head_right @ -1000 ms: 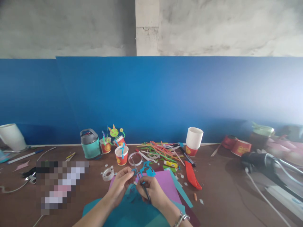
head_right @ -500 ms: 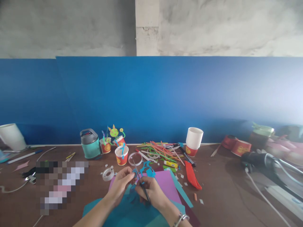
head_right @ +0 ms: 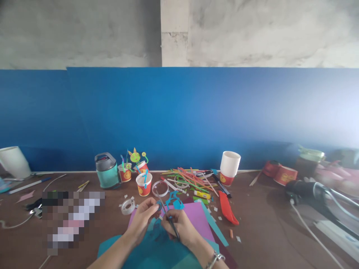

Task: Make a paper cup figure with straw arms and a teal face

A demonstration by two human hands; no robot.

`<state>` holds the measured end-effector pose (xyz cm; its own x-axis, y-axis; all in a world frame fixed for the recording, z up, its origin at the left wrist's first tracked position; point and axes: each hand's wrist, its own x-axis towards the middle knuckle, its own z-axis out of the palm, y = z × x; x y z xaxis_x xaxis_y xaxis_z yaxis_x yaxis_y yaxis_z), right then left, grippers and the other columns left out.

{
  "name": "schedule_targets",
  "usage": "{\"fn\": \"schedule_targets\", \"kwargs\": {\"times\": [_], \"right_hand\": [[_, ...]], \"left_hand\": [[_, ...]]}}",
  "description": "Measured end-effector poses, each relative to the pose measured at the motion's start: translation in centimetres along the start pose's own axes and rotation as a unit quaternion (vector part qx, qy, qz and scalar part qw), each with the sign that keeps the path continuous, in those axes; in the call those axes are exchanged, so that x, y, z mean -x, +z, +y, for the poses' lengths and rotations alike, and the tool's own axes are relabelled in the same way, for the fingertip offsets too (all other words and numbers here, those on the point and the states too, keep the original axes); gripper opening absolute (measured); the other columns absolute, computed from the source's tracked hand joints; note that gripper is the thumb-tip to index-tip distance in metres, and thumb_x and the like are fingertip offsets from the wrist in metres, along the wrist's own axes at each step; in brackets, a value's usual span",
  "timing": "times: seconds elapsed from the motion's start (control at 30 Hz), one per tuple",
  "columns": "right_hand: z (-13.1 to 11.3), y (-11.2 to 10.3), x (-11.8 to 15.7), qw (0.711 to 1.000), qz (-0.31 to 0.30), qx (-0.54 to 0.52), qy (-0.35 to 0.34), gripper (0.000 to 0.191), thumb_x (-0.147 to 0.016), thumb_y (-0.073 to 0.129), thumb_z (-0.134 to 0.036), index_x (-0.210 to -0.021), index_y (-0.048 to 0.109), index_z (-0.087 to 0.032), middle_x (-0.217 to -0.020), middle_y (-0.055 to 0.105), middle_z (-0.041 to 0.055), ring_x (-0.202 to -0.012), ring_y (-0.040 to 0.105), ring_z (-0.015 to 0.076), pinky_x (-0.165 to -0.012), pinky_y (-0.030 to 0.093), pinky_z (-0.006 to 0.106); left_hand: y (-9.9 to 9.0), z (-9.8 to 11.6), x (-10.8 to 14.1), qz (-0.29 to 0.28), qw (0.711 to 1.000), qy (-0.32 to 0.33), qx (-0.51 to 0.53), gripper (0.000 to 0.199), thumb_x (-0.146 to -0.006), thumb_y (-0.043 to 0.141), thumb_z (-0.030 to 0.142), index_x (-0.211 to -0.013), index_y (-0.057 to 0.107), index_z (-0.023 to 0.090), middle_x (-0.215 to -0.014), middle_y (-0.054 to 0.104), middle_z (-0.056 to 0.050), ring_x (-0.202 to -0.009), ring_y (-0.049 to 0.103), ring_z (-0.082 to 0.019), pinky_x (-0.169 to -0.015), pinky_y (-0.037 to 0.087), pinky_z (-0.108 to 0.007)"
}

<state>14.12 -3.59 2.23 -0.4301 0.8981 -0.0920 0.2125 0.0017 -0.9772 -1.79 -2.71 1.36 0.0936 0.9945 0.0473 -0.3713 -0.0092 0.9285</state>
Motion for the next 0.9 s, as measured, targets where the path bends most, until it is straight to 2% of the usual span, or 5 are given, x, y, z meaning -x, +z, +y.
{"fn": "schedule_targets", "kwargs": {"times": [0.9], "right_hand": [[0.62,-0.04,-0.22,1.0,0.012,0.023,0.005,0.035,-0.073,0.066,-0.051,-0.066,0.054,-0.019,-0.038,0.045,-0.0082,-0.031,0.034,0.0057,-0.034,0.026,0.018]], "left_hand": [[0.25,0.55,0.19,0.016,1.0,0.006,-0.005,0.033,-0.065,0.075,0.04,-0.064,0.049,0.02,-0.057,0.047,0.007,-0.057,0.041,-0.01,-0.055,0.032,-0.021]]}}
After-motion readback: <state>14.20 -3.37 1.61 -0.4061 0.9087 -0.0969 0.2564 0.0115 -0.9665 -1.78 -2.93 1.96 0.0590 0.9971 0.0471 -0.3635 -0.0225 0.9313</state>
